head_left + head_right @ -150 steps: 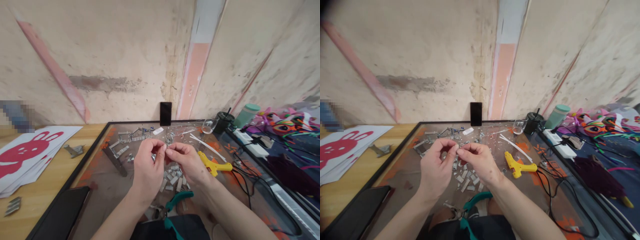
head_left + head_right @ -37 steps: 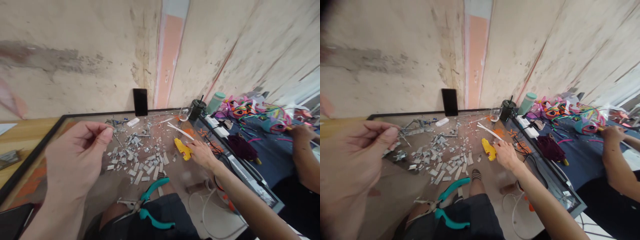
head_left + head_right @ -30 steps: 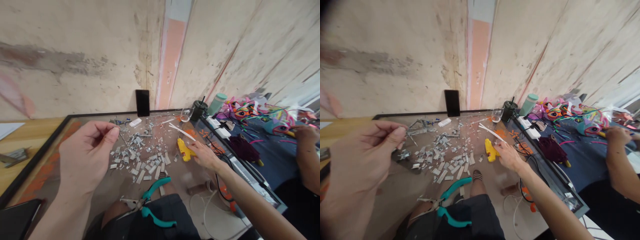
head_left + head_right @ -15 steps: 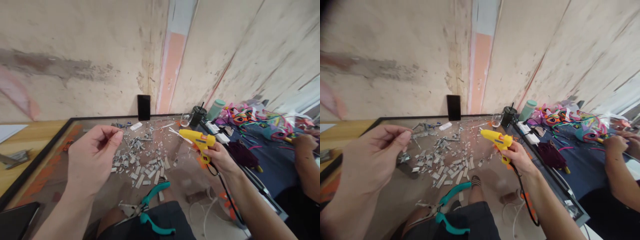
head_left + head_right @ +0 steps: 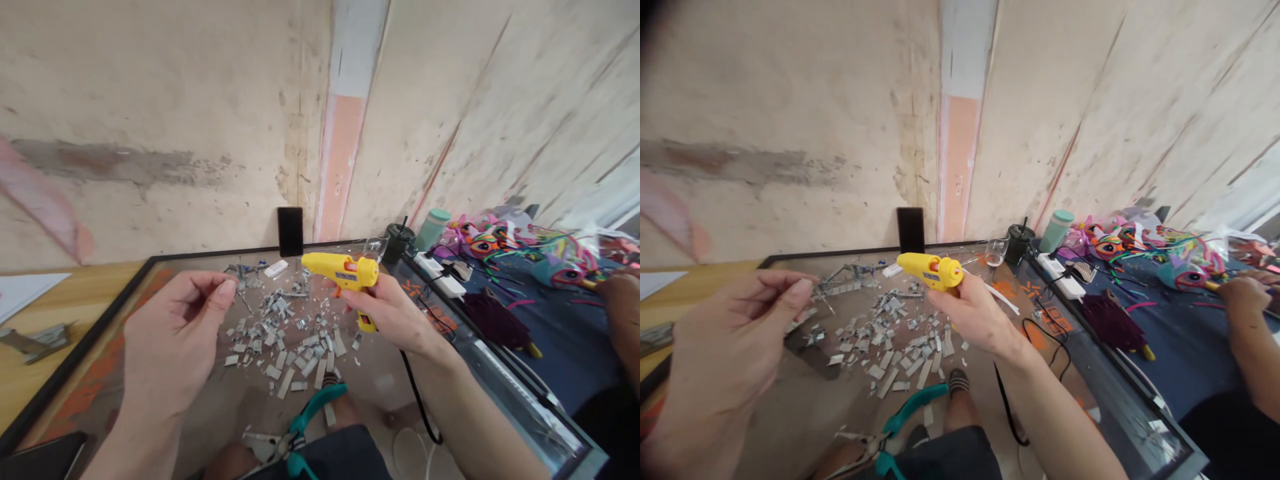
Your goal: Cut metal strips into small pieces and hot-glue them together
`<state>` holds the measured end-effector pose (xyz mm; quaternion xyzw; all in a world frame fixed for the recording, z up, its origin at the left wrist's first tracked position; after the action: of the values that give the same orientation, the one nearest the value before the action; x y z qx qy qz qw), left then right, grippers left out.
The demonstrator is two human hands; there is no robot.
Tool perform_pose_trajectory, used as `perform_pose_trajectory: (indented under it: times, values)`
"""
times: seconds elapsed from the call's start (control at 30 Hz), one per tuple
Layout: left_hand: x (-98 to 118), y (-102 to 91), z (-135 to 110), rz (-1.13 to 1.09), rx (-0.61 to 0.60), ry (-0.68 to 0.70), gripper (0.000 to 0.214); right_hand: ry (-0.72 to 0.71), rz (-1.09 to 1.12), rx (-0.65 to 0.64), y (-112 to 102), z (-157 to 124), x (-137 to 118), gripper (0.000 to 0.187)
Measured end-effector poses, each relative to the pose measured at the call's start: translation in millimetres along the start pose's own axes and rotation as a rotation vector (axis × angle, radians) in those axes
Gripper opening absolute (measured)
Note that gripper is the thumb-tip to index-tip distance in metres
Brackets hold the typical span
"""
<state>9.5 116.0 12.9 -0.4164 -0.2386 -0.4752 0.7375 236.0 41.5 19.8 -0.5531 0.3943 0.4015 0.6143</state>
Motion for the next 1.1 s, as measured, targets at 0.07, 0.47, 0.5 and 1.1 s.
perform_pose_trajectory:
  times: [0.07,0.47,0.5,1.1]
  values:
    - [-4,1.4,0,-0.103,-0.060,-0.055,0.008,-0.005,0.008,-0.022,4,1,-5,0.022]
    - [2,10.2,-7,-0.303,-0.093,-0.093,0.010,-0.188,0.098,-0.208,0,-15,0,0.029]
    - [4,10.2,-8,-0.314,-0.095,-0.094,0.009,-0.203,0.103,-0.223,1,-18,0,0.030]
    - [23,11.0,-14,-0.361,-0.127,-0.023,0.006,-0.251,-0.066,-0.119,11,-40,-18,0.025]
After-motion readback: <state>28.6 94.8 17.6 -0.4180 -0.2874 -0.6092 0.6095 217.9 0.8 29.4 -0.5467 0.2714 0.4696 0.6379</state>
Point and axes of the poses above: each hand's wrist, its own z-axis towards the middle knuckle, its own y-axis out of the palm, x = y × z, the point moved 3 cm from there along z, towards the middle knuckle, and after that the axes turned 7 degrees about -x, right-handed, at the moved point
